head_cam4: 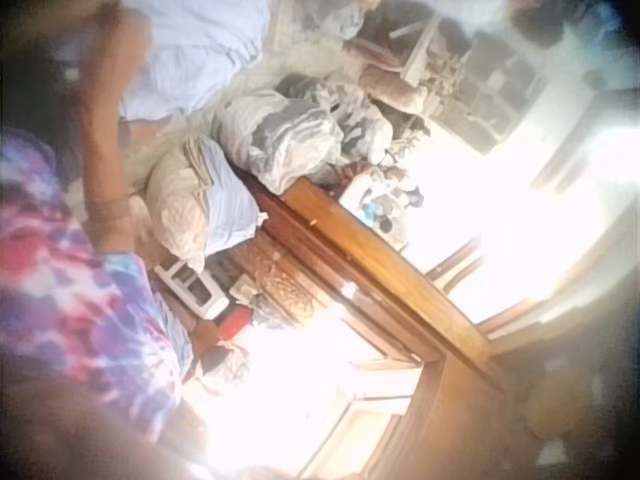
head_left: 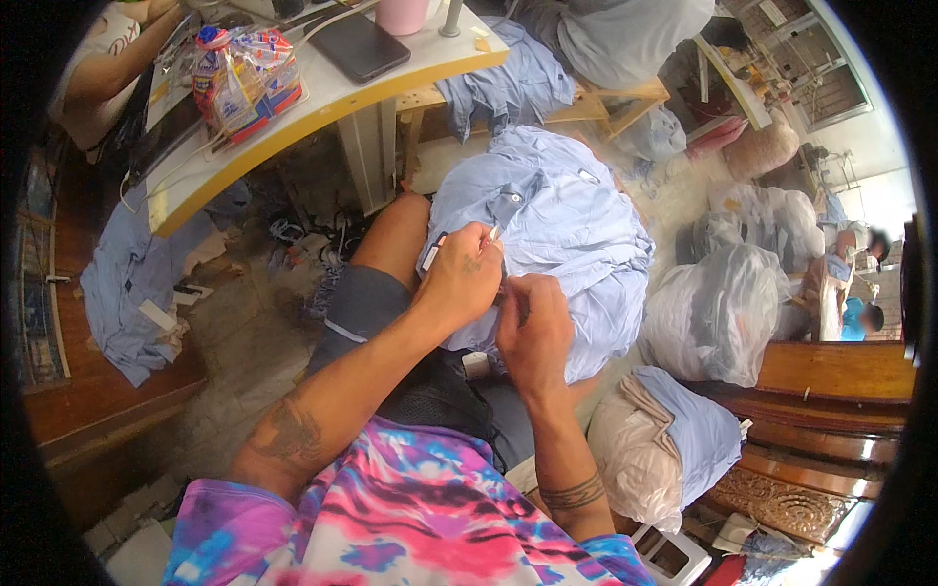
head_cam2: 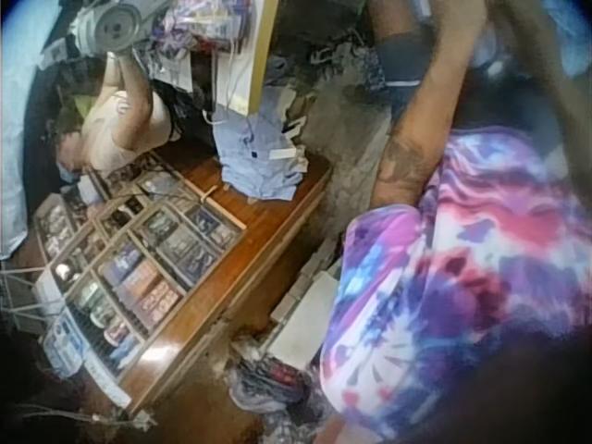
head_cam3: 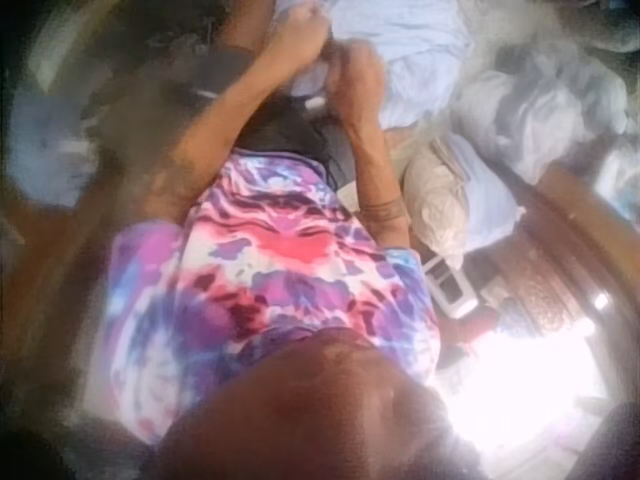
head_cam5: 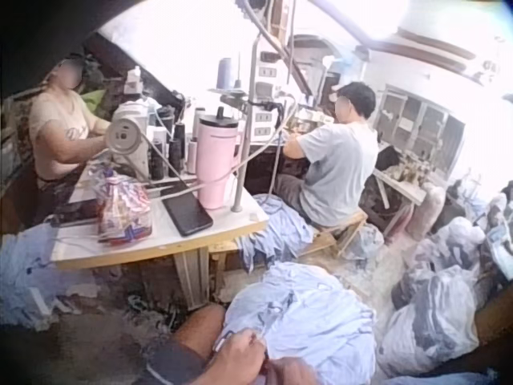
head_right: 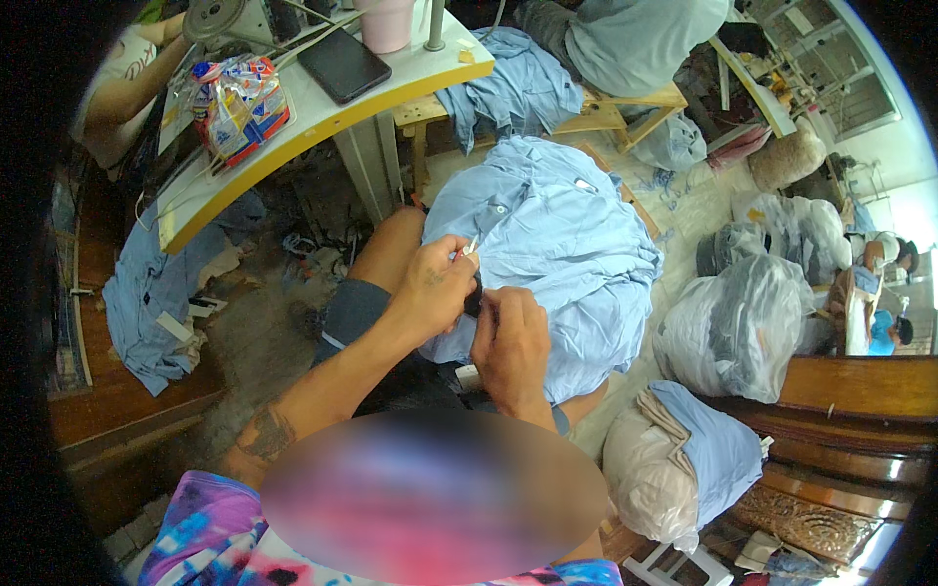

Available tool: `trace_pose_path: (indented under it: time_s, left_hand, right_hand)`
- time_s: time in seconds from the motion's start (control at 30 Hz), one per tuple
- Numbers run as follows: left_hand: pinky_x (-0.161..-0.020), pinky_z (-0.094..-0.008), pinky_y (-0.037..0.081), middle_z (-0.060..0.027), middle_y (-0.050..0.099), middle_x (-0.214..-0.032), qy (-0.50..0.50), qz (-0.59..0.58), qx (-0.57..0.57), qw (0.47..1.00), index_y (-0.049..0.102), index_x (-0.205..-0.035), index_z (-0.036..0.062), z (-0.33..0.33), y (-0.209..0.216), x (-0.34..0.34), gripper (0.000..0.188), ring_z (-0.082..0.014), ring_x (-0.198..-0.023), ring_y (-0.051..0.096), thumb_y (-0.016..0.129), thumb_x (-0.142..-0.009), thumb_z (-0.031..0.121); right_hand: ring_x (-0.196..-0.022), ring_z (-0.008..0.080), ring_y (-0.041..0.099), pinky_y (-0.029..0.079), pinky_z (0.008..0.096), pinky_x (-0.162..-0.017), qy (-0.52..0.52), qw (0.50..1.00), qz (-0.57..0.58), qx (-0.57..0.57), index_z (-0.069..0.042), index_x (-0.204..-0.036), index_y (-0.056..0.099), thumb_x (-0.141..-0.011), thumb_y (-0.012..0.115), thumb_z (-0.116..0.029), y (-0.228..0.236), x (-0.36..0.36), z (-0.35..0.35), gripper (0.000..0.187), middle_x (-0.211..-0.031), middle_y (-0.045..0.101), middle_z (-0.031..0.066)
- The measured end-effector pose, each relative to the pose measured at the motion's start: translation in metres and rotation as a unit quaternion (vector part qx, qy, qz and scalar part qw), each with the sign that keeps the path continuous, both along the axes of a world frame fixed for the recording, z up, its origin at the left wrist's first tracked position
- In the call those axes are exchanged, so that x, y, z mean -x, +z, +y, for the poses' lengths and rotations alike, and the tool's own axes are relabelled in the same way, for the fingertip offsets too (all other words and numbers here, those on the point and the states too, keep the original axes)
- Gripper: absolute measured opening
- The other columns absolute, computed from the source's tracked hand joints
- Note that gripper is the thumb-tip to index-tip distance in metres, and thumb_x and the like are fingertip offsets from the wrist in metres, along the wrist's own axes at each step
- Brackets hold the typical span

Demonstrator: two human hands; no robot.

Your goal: The person uses small shears to cut and remove loose threads from light blue shirts, handling each garment to clear the collar and seams.

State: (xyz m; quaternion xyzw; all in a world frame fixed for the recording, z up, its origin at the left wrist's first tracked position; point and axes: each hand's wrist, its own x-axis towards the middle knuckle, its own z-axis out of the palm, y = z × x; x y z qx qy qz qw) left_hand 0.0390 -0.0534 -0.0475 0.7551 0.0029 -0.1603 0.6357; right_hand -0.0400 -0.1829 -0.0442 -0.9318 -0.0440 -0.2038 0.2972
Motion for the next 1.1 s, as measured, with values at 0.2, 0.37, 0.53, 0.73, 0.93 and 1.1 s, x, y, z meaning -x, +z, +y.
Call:
trace_pose_path:
  time_s: [0.2,0.37,0.53,0.73,0.93,1.1]
  left_hand:
    - [-0.08,-0.0521,0.05,-0.0318,0.067,-0.095,-0.003,-0.076,0.006,0.997,0.059,-0.114,-0.006,-0.001,0.0,0.001,0.031,-0.0471,-0.092,0.067,0.05,-0.099,0.02]
    - [-0.083,-0.0514,0.05,-0.033,0.066,-0.101,-0.008,-0.056,0.025,0.998,0.058,-0.115,-0.007,-0.009,0.004,0.002,0.032,-0.0478,-0.099,0.066,0.048,-0.099,0.02]
    - [-0.071,-0.0468,0.051,-0.0267,0.065,-0.087,-0.016,-0.055,0.01,0.998,0.057,-0.115,-0.0087,-0.001,-0.003,-0.001,0.033,-0.0403,-0.077,0.066,0.047,-0.1,0.019]
    - [-0.035,-0.031,0.043,-0.006,0.055,-0.071,-0.005,0.012,0.095,0.995,0.056,-0.121,-0.0057,0.004,0.023,0.002,0.03,-0.0136,-0.042,0.052,0.049,-0.103,0.016]
    - [-0.034,-0.0317,0.042,-0.0066,0.057,-0.072,-0.016,0.012,0.053,0.998,0.057,-0.113,-0.006,0.0,0.004,-0.02,0.025,-0.0151,-0.041,0.053,0.051,-0.101,0.015]
    - [-0.034,-0.0314,0.041,-0.0055,0.056,-0.071,-0.012,0.081,0.085,0.993,0.058,-0.107,-0.0043,0.004,0.006,-0.03,0.021,-0.0145,-0.04,0.05,0.052,-0.101,0.015]
  right_hand:
    - [-0.087,0.032,0.062,0.047,0.0434,-0.074,-0.055,0.998,0.037,-0.006,-0.004,-0.124,0.066,-0.083,0.07,-0.002,0.018,-0.019,0.001,0.042,-0.102,0.062,0.0158]
    - [-0.09,0.0258,0.064,0.044,0.0399,-0.08,-0.028,0.992,-0.088,0.085,-0.009,-0.112,0.074,-0.08,0.073,-0.005,0.005,-0.039,-0.016,0.032,-0.104,0.067,0.0097]
    - [-0.087,0.0222,0.065,0.043,0.0371,-0.081,-0.025,0.989,-0.113,0.089,-0.012,-0.109,0.076,-0.078,0.076,-0.006,-0.005,-0.044,-0.01,0.032,-0.099,0.07,0.0016]
    - [-0.084,0.0196,0.064,0.043,0.0352,-0.082,-0.027,0.988,-0.131,0.08,-0.013,-0.112,0.078,-0.078,0.077,-0.005,-0.018,-0.056,-0.011,0.035,-0.098,0.07,0.0016]
    - [-0.087,0.021,0.062,0.045,0.0352,-0.083,-0.025,0.988,-0.132,0.078,-0.015,-0.113,0.079,-0.078,0.076,-0.005,-0.021,-0.058,-0.007,0.037,-0.1,0.07,0.0008]
    - [-0.083,0.0196,0.064,0.045,0.0341,-0.08,-0.008,0.984,-0.147,0.103,-0.016,-0.113,0.079,-0.075,0.075,-0.004,-0.022,-0.058,-0.005,0.04,-0.098,0.07,-0.0001]
